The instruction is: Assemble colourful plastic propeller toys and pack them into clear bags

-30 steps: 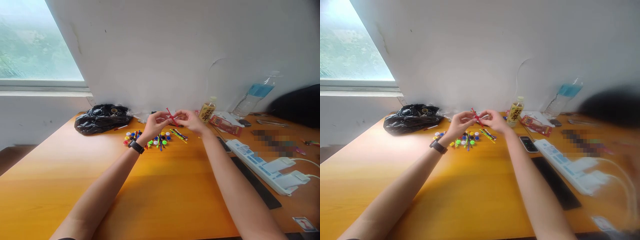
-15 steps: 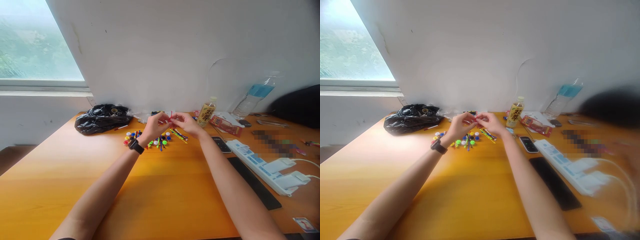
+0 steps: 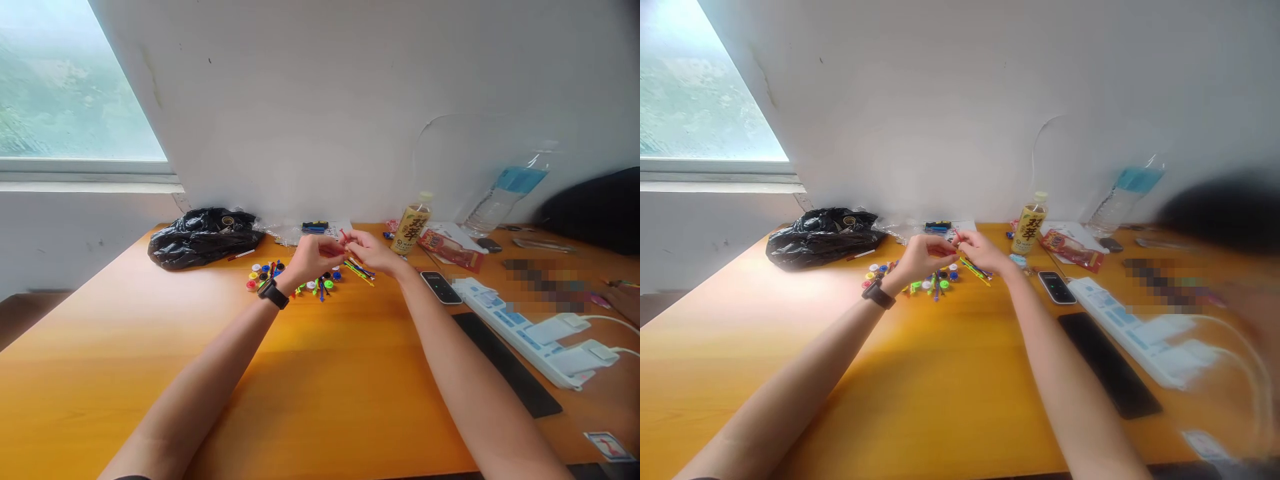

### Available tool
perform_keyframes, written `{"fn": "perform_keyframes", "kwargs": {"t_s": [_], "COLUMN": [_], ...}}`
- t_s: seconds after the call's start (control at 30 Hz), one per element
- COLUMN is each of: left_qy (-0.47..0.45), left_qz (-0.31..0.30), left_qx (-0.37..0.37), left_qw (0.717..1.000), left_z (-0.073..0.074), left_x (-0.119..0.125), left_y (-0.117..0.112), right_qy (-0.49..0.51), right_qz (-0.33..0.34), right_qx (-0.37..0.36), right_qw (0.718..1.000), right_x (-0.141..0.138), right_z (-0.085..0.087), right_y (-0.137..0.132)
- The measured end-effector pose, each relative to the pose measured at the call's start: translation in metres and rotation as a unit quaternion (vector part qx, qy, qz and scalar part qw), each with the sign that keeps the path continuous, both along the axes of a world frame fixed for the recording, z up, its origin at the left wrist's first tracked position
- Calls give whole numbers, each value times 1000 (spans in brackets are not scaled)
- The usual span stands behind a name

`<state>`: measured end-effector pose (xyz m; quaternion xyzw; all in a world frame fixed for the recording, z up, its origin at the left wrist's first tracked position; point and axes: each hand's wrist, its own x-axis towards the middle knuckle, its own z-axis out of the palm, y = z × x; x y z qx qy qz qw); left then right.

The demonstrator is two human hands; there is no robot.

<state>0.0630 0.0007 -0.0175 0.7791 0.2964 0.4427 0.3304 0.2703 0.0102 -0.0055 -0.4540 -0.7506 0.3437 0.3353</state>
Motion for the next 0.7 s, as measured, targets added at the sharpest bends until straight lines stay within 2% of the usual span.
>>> {"fn": "perform_keyframes", "kwargs": {"t_s": [0.07, 0.13, 0.2, 0.3, 0.43, 0.5, 0.7], "left_qy": [63, 135, 190, 250, 301, 307, 293], "left_qz": [-27, -68, -116, -134, -85, -80, -96], "left_qx": [13, 42, 73, 108, 119, 128, 157], "left_qw": [998, 988, 972, 953, 942, 940, 938], "left_z": [-4, -10, -16, -24, -26, -26, -31], "left_x": [3, 8, 14, 19, 11, 6, 3], "left_y": [-4, -11, -18, -22, -16, -12, -7], "right_qy": [-108, -231, -303, -331, -386, -405, -391], "right_qz": [-21, -29, -22, -29, -116, -141, -110], "right_qx": [-10, -37, -62, -54, 12, 14, -31], "right_qw": [994, 972, 951, 942, 915, 903, 913], "right_x": [8, 15, 18, 15, 12, 13, 14], "right_z": [-7, -13, -19, -22, -21, -23, -38], "right_y": [4, 6, 7, 7, 2, 0, 6]}}
